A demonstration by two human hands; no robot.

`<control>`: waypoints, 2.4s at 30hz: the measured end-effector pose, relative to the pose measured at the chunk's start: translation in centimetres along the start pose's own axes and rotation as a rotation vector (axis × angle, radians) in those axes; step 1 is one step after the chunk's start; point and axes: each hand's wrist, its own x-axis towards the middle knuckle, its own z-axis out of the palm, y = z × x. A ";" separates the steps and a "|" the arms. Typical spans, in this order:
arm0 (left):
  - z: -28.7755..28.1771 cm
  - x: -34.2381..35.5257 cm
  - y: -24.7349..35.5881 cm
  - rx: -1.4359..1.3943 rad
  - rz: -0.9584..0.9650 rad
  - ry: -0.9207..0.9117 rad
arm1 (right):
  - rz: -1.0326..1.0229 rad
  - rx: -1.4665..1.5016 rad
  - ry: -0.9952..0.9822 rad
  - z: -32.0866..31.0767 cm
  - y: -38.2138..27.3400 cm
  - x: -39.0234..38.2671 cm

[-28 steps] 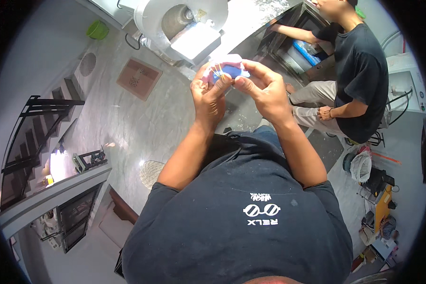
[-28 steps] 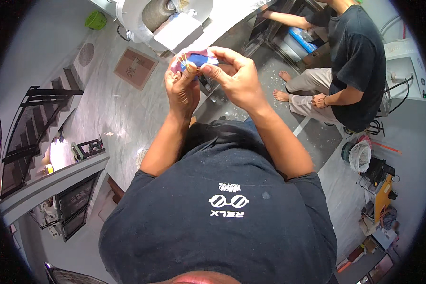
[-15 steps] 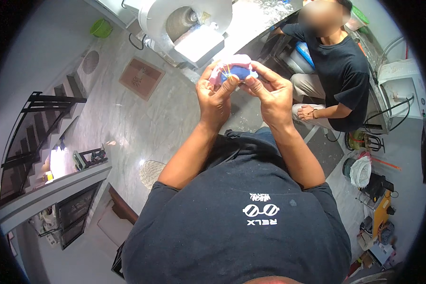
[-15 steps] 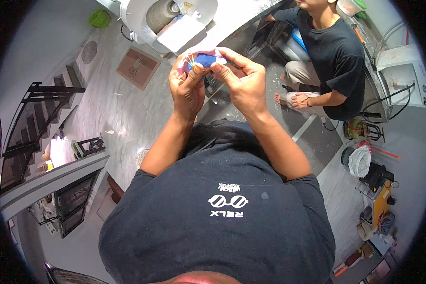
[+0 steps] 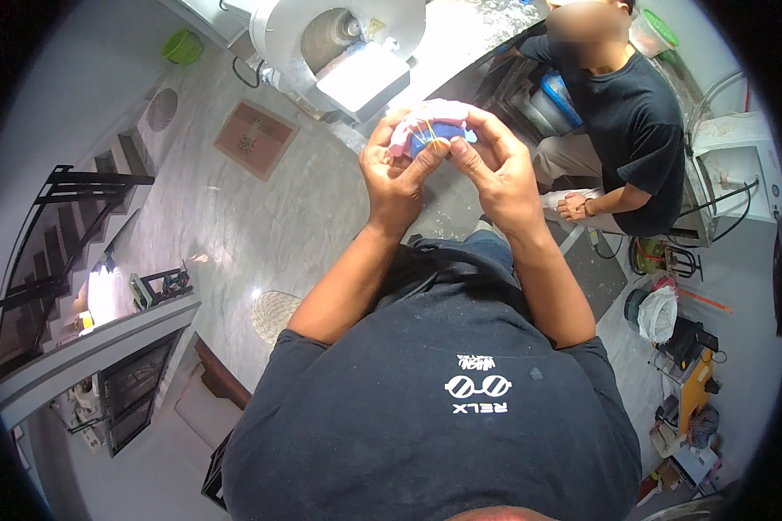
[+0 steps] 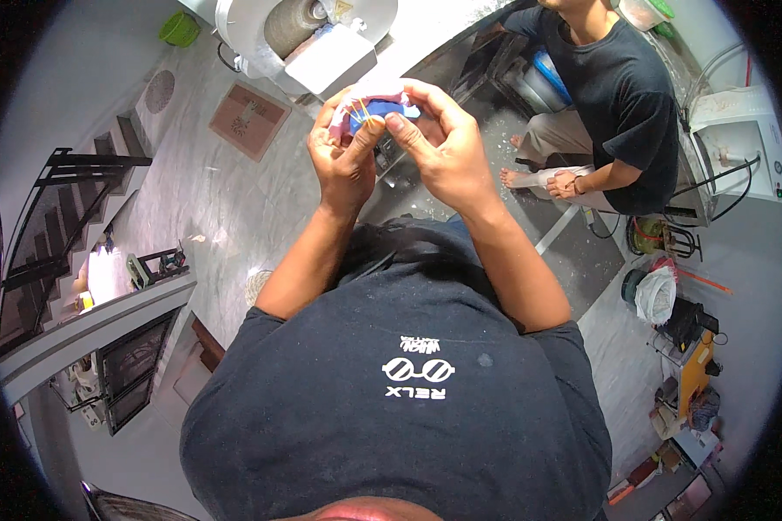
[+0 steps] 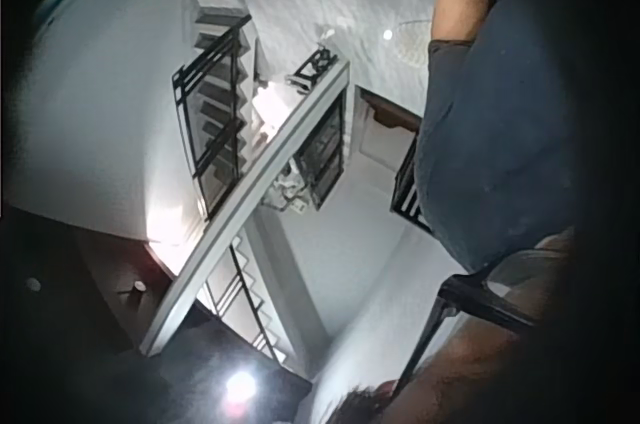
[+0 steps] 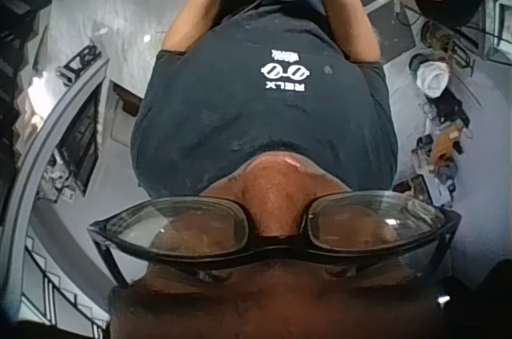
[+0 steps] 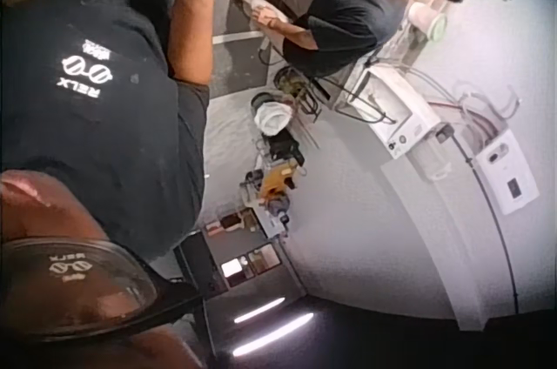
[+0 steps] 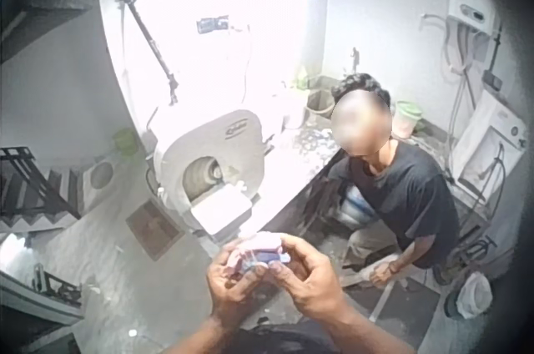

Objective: The person aligns a pink dental cast onto a blue base and wraps several yellow rubber bands around the assembly by hand to hold the pieces together.

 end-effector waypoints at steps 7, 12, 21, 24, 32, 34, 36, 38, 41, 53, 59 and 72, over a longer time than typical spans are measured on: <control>0.5 0.4 1.1 0.131 0.082 -0.120 | -0.021 0.134 -0.047 -1.2 0.5 0.5; 0.2 0.6 1.8 0.089 0.081 -0.184 | -0.097 0.166 -0.062 -1.1 0.5 0.3; 1.4 1.1 3.3 0.166 0.153 -0.228 | -0.212 0.153 -0.090 -1.1 -0.5 0.4; 0.9 2.0 3.7 0.368 0.298 -0.284 | -0.261 0.145 -0.095 -0.9 -1.4 0.2; 1.2 2.5 4.4 0.130 0.062 -0.360 | -0.279 0.084 -0.069 -1.7 -1.5 0.4; 1.6 2.5 5.0 0.106 0.070 -0.414 | -0.297 0.073 -0.068 -1.8 -1.5 0.5; 1.6 3.0 4.8 0.245 0.132 -0.432 | -0.314 0.061 -0.069 -2.0 -1.6 0.5; 1.7 3.2 4.9 0.385 0.192 -0.449 | -0.295 0.097 -0.101 -2.2 -1.8 0.6; 2.0 3.1 5.2 0.320 0.026 -0.476 | -0.319 0.136 -0.150 -2.5 -1.8 0.5; 0.9 2.7 5.6 0.719 0.517 -0.497 | -0.227 0.042 -0.321 -4.0 -1.8 0.4; 0.5 2.0 5.2 0.731 0.397 -0.466 | -0.323 -0.018 -0.283 -3.5 -1.5 0.7; 0.2 1.2 4.0 0.190 0.202 -0.416 | -0.348 -0.065 -0.285 -2.0 -1.4 0.1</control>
